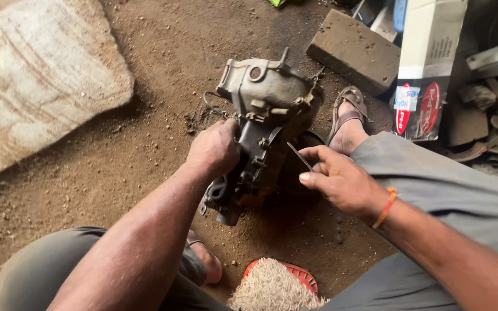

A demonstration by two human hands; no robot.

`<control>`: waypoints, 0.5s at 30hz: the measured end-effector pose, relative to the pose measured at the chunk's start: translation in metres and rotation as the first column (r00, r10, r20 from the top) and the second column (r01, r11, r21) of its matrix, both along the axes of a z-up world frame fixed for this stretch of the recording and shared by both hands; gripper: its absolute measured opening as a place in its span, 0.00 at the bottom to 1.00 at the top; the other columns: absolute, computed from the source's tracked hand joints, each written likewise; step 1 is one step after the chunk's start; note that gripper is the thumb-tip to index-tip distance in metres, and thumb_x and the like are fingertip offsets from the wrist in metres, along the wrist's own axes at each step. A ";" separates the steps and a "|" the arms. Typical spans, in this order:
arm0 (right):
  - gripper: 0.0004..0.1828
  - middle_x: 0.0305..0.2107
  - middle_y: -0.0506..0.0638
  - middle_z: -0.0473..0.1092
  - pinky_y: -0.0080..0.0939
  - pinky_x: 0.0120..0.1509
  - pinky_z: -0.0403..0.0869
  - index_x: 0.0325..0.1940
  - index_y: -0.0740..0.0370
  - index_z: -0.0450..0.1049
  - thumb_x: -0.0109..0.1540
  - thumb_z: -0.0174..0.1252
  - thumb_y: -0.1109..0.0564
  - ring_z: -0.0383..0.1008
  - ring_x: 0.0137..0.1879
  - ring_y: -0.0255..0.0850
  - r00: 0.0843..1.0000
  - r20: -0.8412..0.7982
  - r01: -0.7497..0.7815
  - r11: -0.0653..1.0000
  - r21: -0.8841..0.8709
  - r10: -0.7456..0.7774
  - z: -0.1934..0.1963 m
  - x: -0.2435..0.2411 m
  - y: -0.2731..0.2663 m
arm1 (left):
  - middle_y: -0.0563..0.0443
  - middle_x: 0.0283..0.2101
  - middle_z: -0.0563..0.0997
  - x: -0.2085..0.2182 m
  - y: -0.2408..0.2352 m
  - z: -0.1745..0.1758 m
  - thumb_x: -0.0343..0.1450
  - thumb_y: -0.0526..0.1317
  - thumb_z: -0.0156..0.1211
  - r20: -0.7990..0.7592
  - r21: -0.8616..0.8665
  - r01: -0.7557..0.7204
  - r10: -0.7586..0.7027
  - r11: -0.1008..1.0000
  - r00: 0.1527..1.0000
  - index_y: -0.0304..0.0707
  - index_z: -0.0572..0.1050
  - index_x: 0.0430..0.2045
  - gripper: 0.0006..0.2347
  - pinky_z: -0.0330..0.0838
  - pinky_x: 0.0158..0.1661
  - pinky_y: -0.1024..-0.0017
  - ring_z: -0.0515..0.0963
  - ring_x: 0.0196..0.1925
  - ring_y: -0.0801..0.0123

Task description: The person uses a flat metal file to scrape and clean the surface of a small engine block. The person holds the engine with one hand and files the casing with the other, repeatedly scraping away grime.

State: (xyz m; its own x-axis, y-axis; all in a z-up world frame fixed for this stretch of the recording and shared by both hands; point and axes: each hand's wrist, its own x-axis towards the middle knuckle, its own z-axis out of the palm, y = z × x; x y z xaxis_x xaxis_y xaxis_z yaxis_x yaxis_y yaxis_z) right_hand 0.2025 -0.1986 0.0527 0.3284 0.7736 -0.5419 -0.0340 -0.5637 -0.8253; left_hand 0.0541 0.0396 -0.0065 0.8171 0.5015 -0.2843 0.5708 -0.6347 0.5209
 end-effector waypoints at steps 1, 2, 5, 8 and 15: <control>0.30 0.26 0.41 0.65 0.28 0.29 0.61 0.68 0.63 0.65 0.62 0.61 0.57 0.61 0.28 0.25 0.999 0.034 -0.001 1.000 -0.010 0.001 0.004 0.000 -0.003 | 0.39 0.47 0.80 0.005 -0.001 -0.002 0.72 0.38 0.51 0.000 -0.004 0.004 -0.004 1.000 1.000 0.38 0.73 0.43 0.09 0.74 0.53 0.54 0.81 0.50 0.48; 0.30 0.26 0.41 0.66 0.28 0.31 0.62 0.67 0.62 0.66 0.61 0.61 0.57 0.61 0.29 0.25 0.998 0.070 -0.004 1.000 -0.022 0.005 0.009 0.002 -0.007 | 0.40 0.45 0.81 0.012 -0.002 -0.004 0.73 0.38 0.50 0.002 -0.009 0.006 -0.006 1.000 1.000 0.38 0.74 0.43 0.09 0.74 0.52 0.54 0.81 0.49 0.49; 0.28 0.25 0.41 0.64 0.30 0.31 0.63 0.65 0.60 0.68 0.61 0.61 0.57 0.60 0.29 0.27 0.989 0.137 0.054 0.998 -0.046 -0.047 0.016 -0.004 -0.006 | 0.42 0.41 0.81 0.028 -0.003 -0.004 0.73 0.42 0.50 0.031 0.058 0.017 -0.019 0.998 0.999 0.38 0.74 0.40 0.10 0.76 0.47 0.56 0.82 0.44 0.53; 0.27 0.28 0.42 0.69 0.32 0.34 0.67 0.64 0.57 0.68 0.60 0.61 0.57 0.65 0.32 0.28 0.994 0.094 0.054 0.999 -0.001 -0.054 0.025 -0.019 -0.004 | 0.44 0.37 0.82 0.022 -0.004 0.007 0.74 0.57 0.49 -0.341 0.032 0.052 -0.038 0.998 0.939 0.37 0.75 0.39 0.20 0.81 0.41 0.60 0.84 0.38 0.58; 0.26 0.28 0.47 0.74 0.40 0.42 0.75 0.62 0.55 0.68 0.59 0.62 0.55 0.78 0.34 0.36 0.906 0.420 -0.107 0.987 0.120 0.047 0.066 -0.031 0.002 | 0.43 0.36 0.84 -0.017 -0.027 0.002 0.74 0.46 0.51 -0.468 0.080 0.225 -0.163 0.971 0.869 0.43 0.77 0.40 0.11 0.80 0.38 0.60 0.84 0.36 0.58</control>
